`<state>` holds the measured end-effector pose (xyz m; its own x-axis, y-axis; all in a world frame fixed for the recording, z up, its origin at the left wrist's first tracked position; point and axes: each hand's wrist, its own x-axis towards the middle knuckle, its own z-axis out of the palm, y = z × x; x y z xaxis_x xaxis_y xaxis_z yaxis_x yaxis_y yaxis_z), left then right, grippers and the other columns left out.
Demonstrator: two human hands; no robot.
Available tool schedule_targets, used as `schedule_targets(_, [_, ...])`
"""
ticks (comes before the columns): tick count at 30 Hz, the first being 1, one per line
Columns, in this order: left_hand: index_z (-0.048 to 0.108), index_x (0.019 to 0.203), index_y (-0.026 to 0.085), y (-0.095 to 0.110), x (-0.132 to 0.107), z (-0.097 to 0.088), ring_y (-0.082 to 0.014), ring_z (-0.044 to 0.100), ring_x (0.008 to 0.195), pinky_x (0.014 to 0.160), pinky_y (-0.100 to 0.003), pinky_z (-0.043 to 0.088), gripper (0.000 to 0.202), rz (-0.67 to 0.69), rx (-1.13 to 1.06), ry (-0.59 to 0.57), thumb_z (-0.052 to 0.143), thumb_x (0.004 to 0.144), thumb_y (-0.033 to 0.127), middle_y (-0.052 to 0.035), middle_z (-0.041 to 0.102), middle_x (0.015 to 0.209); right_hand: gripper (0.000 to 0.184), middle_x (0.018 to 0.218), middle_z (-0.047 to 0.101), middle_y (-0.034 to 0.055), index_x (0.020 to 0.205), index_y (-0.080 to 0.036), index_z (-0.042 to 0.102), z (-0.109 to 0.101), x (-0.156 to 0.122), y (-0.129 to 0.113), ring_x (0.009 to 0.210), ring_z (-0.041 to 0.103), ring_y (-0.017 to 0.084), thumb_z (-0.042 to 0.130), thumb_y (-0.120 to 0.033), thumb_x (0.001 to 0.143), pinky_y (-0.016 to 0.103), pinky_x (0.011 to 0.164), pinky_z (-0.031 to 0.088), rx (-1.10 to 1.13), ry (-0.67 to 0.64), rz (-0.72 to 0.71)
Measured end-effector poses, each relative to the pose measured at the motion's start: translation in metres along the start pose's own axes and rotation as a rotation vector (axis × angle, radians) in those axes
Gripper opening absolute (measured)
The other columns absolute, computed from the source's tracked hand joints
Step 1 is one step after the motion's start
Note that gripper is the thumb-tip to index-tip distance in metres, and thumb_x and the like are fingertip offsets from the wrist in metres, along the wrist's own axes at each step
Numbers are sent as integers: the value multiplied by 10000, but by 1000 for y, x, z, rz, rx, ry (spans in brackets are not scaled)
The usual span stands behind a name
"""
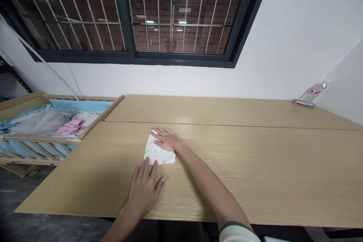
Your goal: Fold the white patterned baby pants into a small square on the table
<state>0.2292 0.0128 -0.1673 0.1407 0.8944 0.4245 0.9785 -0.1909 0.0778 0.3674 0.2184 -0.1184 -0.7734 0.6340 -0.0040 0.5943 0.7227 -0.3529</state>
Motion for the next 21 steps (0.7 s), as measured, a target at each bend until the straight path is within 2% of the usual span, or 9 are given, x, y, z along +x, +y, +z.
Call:
schedule_targets(4, [556,1419,106,0,1,-2,-408,450,1378,1079,-560,400,573,23,20,-4,490,972,458,-269,509,1469,625,1689,155,-7,1594,-326,271,2,3,8,1569,94,216,232,-609,1039,456,1274,46,-15,37,2])
schedule_targets(7, [567,1403,119,-2,3,-5,-390,477,1350,1079,-544,402,552,35,11,6,497,971,457,-247,534,1449,633,1677,230,72,1595,-231,291,4,-1,6,1559,153,226,238,-552,1053,454,1269,99,-3,175,-4])
schedule_targets(10, [607,1346,130,-11,9,-9,-360,545,1266,1064,-511,413,465,71,13,-3,529,966,385,-224,580,1400,572,1595,385,153,1505,-171,437,3,-14,-3,1490,311,269,326,-496,1047,486,1224,233,42,393,19])
schedule_targets(12, [643,1274,128,-21,16,-11,-329,595,1176,1053,-494,414,370,107,12,-27,538,959,291,-199,641,1316,460,1424,562,159,1342,-182,590,2,-25,-10,1349,473,290,401,-463,1031,507,1148,341,93,477,25])
schedule_targets(14, [678,1169,147,-32,26,-13,-300,629,1067,1054,-501,397,269,125,5,-46,531,953,214,-151,708,1159,369,1188,685,132,1156,-187,683,0,-38,-17,1148,595,279,438,-429,1021,487,1040,439,196,459,31])
schedule_targets(16, [698,1039,180,-43,37,-15,-283,636,988,1043,-513,383,200,150,3,-46,514,959,183,-108,725,1023,342,1057,723,107,1066,-184,708,-3,-51,-22,1009,646,256,459,-412,1016,439,940,499,336,370,40])
schedule_targets(18, [695,951,197,-52,47,-16,-275,634,963,999,-497,396,208,216,7,-49,489,972,173,-94,716,970,336,1078,731,106,1094,-179,710,-8,-63,-25,993,664,250,513,-432,993,408,903,520,439,273,44])
schedule_targets(21, [682,966,193,-62,62,-16,-262,625,1049,971,-448,404,263,372,-44,-100,425,988,141,-105,709,1075,480,1266,686,124,1258,-185,665,-18,-80,-26,1139,640,275,651,-507,904,419,998,493,485,153,33])
